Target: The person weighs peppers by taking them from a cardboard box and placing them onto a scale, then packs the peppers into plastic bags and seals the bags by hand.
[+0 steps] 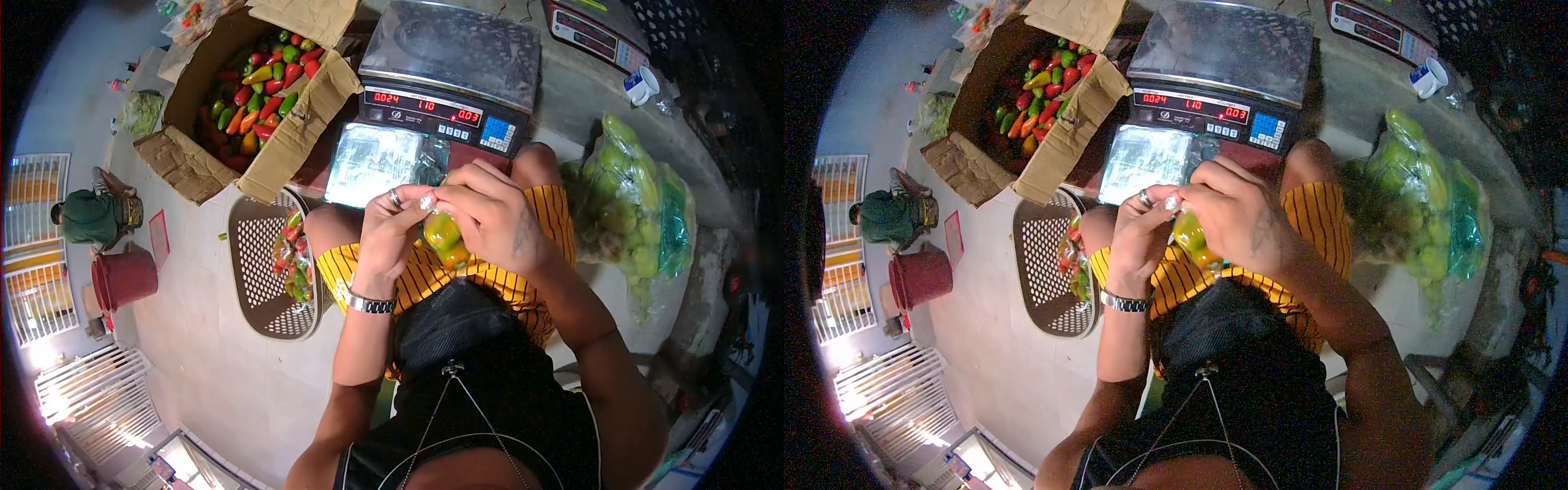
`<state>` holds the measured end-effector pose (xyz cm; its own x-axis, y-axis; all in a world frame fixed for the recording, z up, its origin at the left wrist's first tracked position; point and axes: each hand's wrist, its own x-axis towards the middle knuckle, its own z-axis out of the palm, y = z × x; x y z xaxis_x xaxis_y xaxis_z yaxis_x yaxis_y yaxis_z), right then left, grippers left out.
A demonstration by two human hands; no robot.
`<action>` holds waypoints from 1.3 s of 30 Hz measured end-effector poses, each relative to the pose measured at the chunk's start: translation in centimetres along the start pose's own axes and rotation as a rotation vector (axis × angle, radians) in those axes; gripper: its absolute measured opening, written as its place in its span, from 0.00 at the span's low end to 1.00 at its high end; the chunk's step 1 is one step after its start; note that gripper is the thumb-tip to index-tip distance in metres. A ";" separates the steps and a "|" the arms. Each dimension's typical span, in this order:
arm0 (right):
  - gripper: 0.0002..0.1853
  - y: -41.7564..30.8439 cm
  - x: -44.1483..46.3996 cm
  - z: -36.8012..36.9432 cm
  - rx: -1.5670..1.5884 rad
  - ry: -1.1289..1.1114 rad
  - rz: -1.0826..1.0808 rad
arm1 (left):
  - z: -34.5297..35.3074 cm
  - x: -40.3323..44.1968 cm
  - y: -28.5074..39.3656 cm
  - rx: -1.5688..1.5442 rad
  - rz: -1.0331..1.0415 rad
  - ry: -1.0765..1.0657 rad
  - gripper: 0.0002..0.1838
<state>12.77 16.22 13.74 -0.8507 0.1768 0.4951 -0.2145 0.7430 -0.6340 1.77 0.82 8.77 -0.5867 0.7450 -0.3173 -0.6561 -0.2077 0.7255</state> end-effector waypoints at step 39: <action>0.08 6.7 -7.7 8.8 0.082 0.276 0.498 | -3.7 5.0 -8.9 -0.007 -0.246 0.255 0.04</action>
<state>13.65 14.15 0.48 -0.7045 0.6625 0.2546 0.1337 0.4763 -0.8691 2.94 4.10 -1.56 -0.5099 0.5915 -0.6246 -0.7950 -0.0467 0.6048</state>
